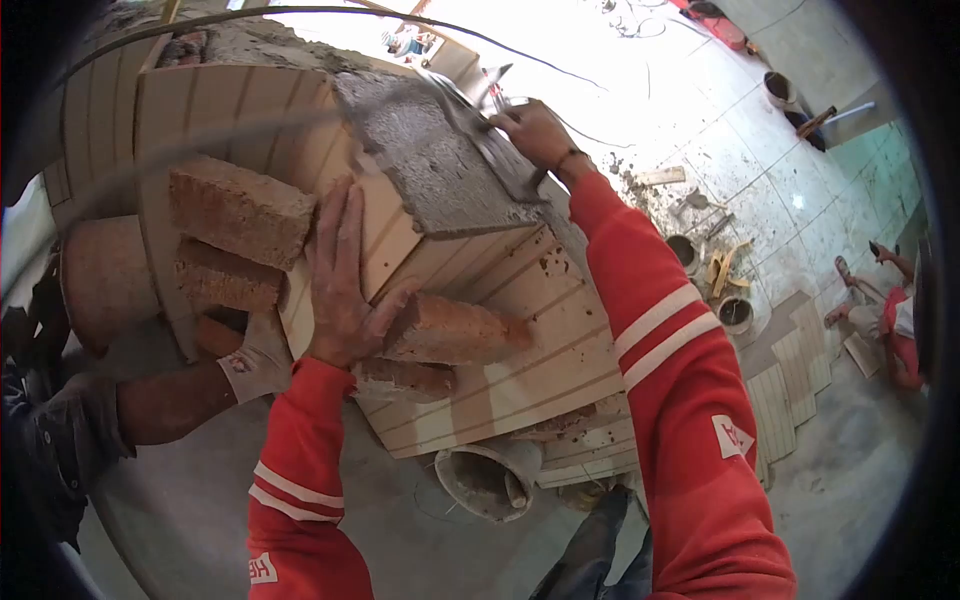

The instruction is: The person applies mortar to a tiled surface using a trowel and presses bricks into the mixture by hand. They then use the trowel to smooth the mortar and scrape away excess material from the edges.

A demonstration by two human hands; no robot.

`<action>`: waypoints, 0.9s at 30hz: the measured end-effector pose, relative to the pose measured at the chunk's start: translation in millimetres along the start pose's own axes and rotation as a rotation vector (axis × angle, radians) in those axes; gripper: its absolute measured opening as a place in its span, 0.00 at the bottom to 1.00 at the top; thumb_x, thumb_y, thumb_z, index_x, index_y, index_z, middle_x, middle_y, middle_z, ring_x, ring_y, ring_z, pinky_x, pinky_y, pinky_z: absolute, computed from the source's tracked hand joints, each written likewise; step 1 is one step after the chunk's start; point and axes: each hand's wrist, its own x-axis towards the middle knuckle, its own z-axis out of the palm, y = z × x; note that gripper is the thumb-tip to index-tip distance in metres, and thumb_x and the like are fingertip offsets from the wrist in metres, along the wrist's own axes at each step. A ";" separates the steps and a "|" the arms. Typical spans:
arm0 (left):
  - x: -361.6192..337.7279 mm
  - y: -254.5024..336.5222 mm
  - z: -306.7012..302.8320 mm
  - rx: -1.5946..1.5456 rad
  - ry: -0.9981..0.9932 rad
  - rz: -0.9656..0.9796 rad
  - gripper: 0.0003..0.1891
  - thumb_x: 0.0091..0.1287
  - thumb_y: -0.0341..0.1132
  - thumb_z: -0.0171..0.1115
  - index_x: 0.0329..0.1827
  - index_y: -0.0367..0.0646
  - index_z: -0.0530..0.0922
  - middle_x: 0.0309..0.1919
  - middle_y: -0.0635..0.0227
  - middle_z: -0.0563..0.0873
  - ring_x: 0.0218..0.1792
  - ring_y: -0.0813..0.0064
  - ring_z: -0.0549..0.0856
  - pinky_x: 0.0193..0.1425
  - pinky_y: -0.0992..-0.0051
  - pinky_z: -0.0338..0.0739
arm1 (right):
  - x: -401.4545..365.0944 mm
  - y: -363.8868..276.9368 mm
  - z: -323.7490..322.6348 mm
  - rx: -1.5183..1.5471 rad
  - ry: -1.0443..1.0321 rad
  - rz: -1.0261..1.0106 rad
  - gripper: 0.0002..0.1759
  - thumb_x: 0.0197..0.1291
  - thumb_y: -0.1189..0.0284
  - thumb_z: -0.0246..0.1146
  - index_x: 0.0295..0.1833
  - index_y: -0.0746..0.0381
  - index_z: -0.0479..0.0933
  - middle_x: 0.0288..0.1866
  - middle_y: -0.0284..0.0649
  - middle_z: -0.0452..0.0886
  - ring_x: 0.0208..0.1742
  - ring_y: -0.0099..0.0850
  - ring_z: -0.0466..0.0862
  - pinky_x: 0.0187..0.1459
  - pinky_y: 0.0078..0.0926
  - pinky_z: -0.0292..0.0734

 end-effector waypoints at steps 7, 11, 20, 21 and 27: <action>-0.8 -6.4 4.4 -0.005 0.023 0.016 0.54 0.65 0.58 0.71 0.88 0.36 0.56 0.84 0.45 0.60 0.84 0.43 0.61 0.82 0.49 0.55 | -71.6 56.9 -10.3 0.070 0.013 0.091 0.20 0.76 0.56 0.63 0.53 0.60 0.91 0.49 0.53 0.91 0.47 0.46 0.90 0.55 0.42 0.82; -5.2 -4.1 3.9 0.038 0.014 0.000 0.55 0.65 0.59 0.72 0.88 0.36 0.56 0.84 0.44 0.61 0.83 0.42 0.61 0.82 0.49 0.56 | -37.8 72.7 2.5 0.076 0.048 0.060 0.21 0.75 0.55 0.64 0.51 0.61 0.91 0.45 0.55 0.91 0.46 0.49 0.89 0.55 0.44 0.82; -3.4 -6.3 5.0 0.030 0.007 0.012 0.54 0.68 0.60 0.69 0.87 0.35 0.56 0.84 0.46 0.60 0.83 0.42 0.61 0.85 0.48 0.54 | -92.4 98.9 -3.5 0.075 0.050 0.015 0.21 0.75 0.55 0.64 0.53 0.62 0.90 0.41 0.52 0.91 0.40 0.42 0.88 0.48 0.41 0.81; -3.7 -7.5 4.8 0.057 0.015 0.029 0.55 0.66 0.61 0.71 0.87 0.36 0.57 0.83 0.44 0.62 0.81 0.41 0.64 0.82 0.48 0.57 | -87.7 108.9 -0.5 0.086 0.077 0.009 0.21 0.76 0.56 0.63 0.53 0.62 0.91 0.41 0.52 0.91 0.40 0.39 0.88 0.48 0.40 0.81; -4.3 -2.7 4.1 0.033 0.020 -0.004 0.53 0.68 0.62 0.68 0.86 0.36 0.59 0.83 0.42 0.62 0.81 0.40 0.63 0.82 0.47 0.57 | -68.7 37.8 -0.7 0.103 0.118 -0.045 0.22 0.76 0.55 0.64 0.53 0.65 0.90 0.42 0.55 0.90 0.48 0.44 0.90 0.53 0.40 0.83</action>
